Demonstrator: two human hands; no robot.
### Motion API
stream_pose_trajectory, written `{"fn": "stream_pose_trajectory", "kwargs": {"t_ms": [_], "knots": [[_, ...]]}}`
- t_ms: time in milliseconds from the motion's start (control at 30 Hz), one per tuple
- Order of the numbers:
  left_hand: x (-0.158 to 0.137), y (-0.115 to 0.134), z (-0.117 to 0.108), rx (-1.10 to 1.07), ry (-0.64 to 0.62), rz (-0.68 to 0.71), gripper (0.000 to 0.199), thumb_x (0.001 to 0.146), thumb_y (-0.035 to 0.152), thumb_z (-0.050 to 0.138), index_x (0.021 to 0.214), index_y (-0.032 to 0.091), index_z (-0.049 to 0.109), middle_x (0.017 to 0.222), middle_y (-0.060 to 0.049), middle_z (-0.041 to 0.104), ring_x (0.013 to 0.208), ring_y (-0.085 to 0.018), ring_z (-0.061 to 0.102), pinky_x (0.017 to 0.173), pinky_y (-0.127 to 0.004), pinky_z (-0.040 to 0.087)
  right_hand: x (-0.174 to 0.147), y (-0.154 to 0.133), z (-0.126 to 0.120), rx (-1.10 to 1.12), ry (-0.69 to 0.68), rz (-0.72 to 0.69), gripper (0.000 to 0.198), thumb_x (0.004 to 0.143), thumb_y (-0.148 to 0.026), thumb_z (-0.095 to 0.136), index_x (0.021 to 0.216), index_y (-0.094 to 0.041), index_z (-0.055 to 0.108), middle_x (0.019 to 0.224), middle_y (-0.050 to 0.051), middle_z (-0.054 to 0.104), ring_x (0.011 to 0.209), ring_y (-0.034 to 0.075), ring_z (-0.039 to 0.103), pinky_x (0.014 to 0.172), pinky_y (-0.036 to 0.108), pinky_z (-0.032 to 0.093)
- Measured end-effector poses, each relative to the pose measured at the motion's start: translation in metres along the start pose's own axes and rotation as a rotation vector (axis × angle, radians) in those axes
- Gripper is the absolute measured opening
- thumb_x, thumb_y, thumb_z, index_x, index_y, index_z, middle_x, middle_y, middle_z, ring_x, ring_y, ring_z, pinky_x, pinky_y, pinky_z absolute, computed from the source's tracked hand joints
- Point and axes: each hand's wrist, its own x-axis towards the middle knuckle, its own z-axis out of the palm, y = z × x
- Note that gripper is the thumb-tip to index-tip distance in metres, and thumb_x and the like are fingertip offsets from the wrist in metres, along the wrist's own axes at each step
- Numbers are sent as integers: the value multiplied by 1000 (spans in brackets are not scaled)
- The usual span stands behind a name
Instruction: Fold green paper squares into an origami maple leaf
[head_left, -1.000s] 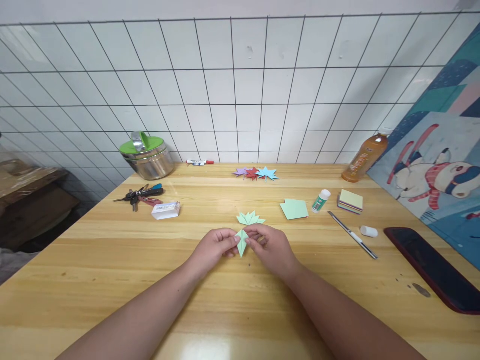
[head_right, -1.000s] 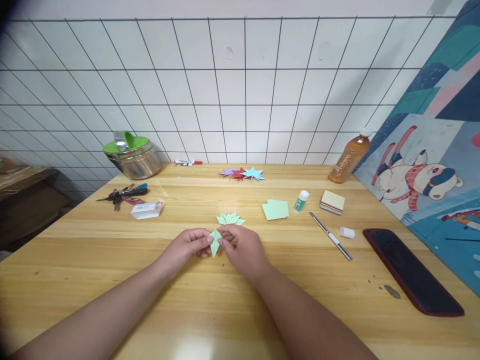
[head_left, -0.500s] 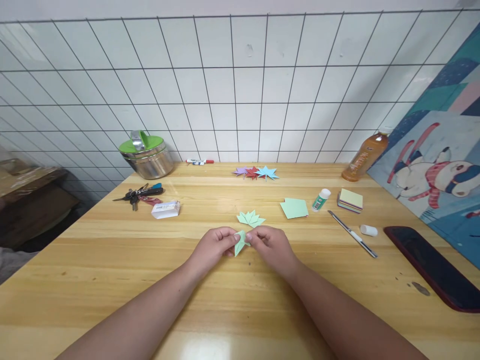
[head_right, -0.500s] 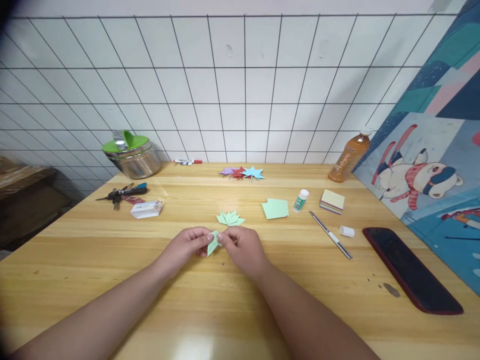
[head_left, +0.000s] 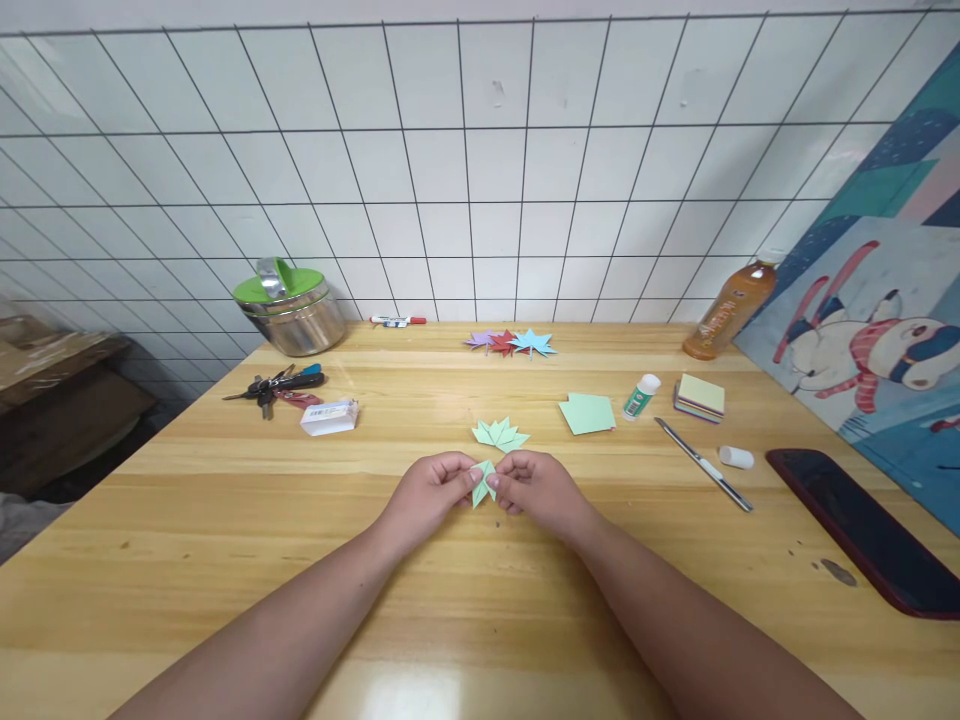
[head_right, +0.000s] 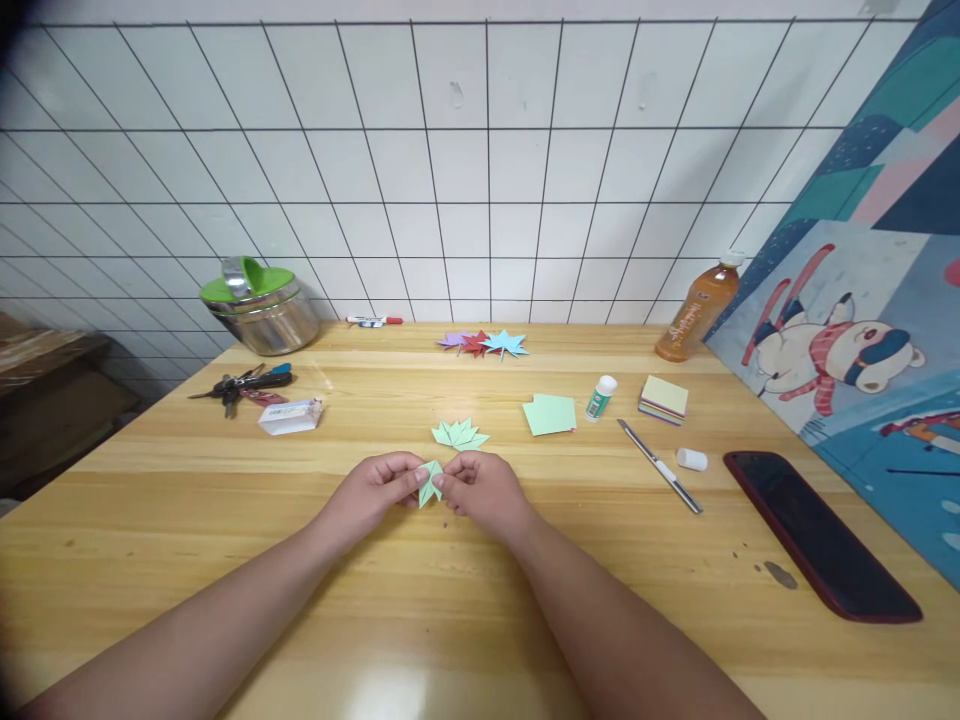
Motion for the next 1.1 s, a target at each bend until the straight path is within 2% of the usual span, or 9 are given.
{"fn": "stream_pose_trajectory", "kwargs": {"t_ms": [367,533,800,967,1100], "knots": [[-4,5,0,32,-28,60,29,73,42,62,70,13,62,63,-1,62,59,-12,53,58,-23,42,-6,-5,0,2,-45,-104,19,70,-34,63,67,-16,57,57,-1,57,54,10,53,56,24,45],[-3,5,-1,105,13,109,25,72,39,63,69,14,61,64,-1,61,61,-13,53,59,-24,42,-5,1,4,-38,-36,-120,19,72,-35,60,68,-17,56,58,-1,57,53,11,53,55,24,45],[-3,4,1,-95,108,63,23,71,36,66,70,15,60,60,2,56,56,-10,50,57,-22,41,-4,1,7,4,-48,-105,20,72,-35,60,68,-16,54,62,0,57,53,9,51,54,23,44],[-2,6,-2,-130,65,18,24,69,37,68,74,15,60,61,2,56,56,-10,50,56,-22,42,-4,3,1,-176,-34,-128,14,73,-31,57,68,-18,52,58,-4,52,51,9,46,47,20,37],[-1,4,-3,32,2,76,22,68,35,68,74,15,63,68,-2,64,63,-13,56,60,-23,44,-4,7,0,-337,-45,-185,13,75,-30,54,67,-19,52,55,-6,48,49,8,41,46,19,31]]}}
